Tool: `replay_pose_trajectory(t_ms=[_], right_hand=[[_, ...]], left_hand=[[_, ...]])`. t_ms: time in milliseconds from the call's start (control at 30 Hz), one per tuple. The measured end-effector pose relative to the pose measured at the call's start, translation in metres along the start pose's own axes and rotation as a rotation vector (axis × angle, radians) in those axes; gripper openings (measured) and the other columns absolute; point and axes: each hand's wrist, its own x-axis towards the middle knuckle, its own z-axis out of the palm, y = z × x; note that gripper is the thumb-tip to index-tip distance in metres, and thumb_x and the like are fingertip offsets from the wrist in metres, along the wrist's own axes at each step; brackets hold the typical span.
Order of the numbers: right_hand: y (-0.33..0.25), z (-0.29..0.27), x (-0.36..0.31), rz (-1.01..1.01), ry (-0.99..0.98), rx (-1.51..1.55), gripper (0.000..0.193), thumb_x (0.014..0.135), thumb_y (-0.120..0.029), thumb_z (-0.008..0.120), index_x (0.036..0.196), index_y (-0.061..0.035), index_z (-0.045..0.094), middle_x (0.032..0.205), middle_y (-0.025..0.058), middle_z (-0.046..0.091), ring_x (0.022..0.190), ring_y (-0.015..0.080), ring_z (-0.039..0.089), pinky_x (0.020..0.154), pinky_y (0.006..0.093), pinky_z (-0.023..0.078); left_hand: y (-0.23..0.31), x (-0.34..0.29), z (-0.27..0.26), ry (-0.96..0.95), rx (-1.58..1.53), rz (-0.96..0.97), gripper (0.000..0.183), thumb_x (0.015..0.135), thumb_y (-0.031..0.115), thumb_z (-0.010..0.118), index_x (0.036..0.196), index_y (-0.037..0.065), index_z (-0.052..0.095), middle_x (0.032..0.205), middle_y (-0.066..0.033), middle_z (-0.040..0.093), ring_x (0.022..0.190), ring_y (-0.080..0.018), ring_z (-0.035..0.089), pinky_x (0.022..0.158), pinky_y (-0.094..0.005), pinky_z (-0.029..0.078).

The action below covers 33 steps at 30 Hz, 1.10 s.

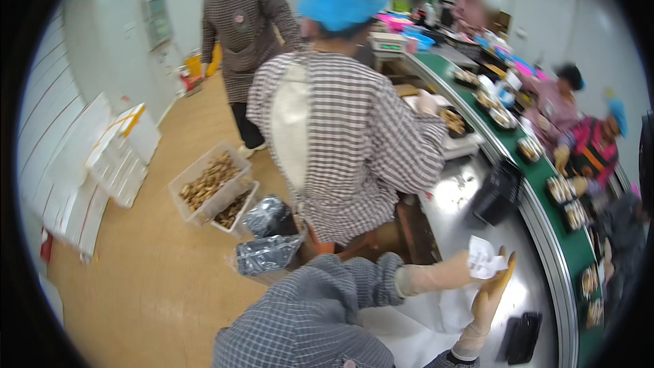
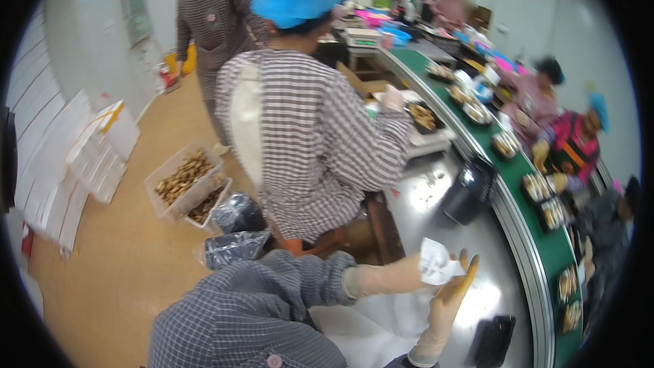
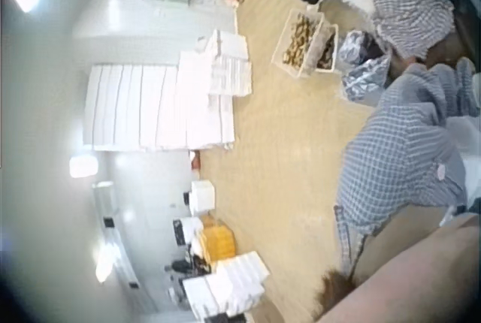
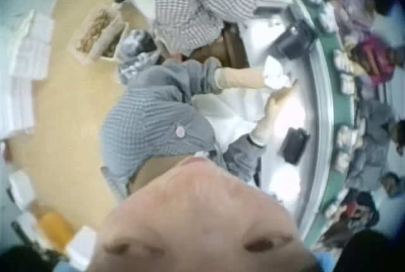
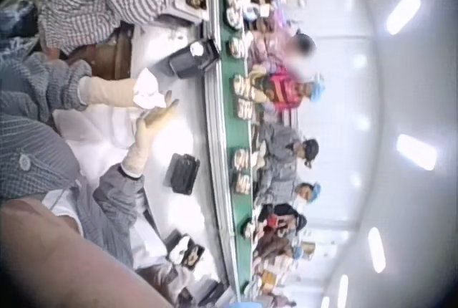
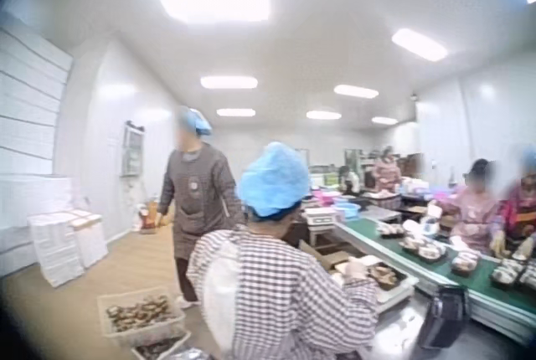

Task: The person places white paper sheets into black plastic trays and then arranges ginger pieces into the trays on a moving conveyor belt. The person repeatedly handles trays and paper, lining each tray before filling it with ginger.

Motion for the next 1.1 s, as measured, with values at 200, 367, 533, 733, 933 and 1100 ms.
replay_pose_trajectory(t_ms=[200, 367, 533, 733, 933, 1100], right_hand=[[0.041, 0.017, -0.028, 0.478, -0.201, 0.133, 0.043, 0.095, -0.01, 0.058, 0.134, 0.0023, 0.047, 0.124, 0.0123, 0.058, 0.109, 0.0218, 0.059, 0.092, 0.0338, 0.049], [-0.005, 0.047, -0.008, 0.617, -0.181, 0.287, 0.035, 0.091, -0.004, 0.06, 0.125, 0.0026, 0.056, 0.108, 0.0089, 0.065, 0.09, 0.0192, 0.065, 0.077, 0.0308, 0.053], [-0.013, 0.032, -0.017, 0.607, -0.243, 0.162, 0.036, 0.093, -0.01, 0.059, 0.127, -0.0008, 0.054, 0.113, 0.0111, 0.063, 0.097, 0.0212, 0.062, 0.083, 0.0329, 0.051], [-0.009, 0.016, -0.065, 0.195, -0.293, -0.15, 0.021, 0.102, -0.007, 0.04, 0.117, -0.0026, 0.054, 0.109, 0.0067, 0.058, 0.102, 0.0168, 0.056, 0.092, 0.0273, 0.043], [-0.043, 0.043, -0.026, 0.732, -0.478, 0.007, 0.028, 0.092, -0.006, 0.059, 0.117, 0.0053, 0.061, 0.098, 0.0066, 0.068, 0.084, 0.0135, 0.063, 0.072, 0.0293, 0.051], [0.001, 0.02, -0.02, 0.654, -0.213, -0.274, 0.027, 0.091, -0.014, 0.06, 0.108, 0.0073, 0.065, 0.089, 0.0109, 0.069, 0.082, 0.0167, 0.064, 0.073, 0.0323, 0.05]], left_hand=[[0.041, 0.035, -0.041, 0.158, -0.597, -0.446, 0.024, 0.098, 0.024, 0.057, 0.112, 0.005, 0.061, 0.074, -0.0005, 0.06, 0.077, -0.0111, 0.057, 0.076, -0.0279, 0.044], [0.035, 0.033, -0.058, 0.192, -0.526, -0.417, 0.032, 0.1, 0.024, 0.053, 0.126, 0.007, 0.058, 0.079, 0.0009, 0.06, 0.08, -0.0103, 0.051, 0.08, -0.0263, 0.044], [0.055, 0.038, -0.074, 0.223, -0.765, -0.59, 0.036, 0.102, 0.031, 0.052, 0.129, 0.009, 0.059, 0.079, 0.0018, 0.06, 0.068, -0.0058, 0.047, 0.063, -0.0207, 0.04], [0.032, 0.032, -0.064, 0.341, -0.763, -0.416, 0.037, 0.1, 0.035, 0.057, 0.125, 0.009, 0.063, 0.072, 0.0032, 0.06, 0.059, -0.0027, 0.045, 0.051, -0.0187, 0.034], [0.053, 0.026, -0.075, 0.335, -0.669, -0.522, 0.035, 0.102, 0.031, 0.053, 0.127, 0.007, 0.06, 0.078, 0.0022, 0.061, 0.071, -0.0052, 0.048, 0.064, -0.0195, 0.039], [0.05, 0.027, -0.065, 0.1, -0.721, -0.411, 0.035, 0.101, 0.027, 0.054, 0.127, 0.005, 0.059, 0.08, -0.0004, 0.062, 0.075, -0.0092, 0.052, 0.072, -0.0228, 0.043]])
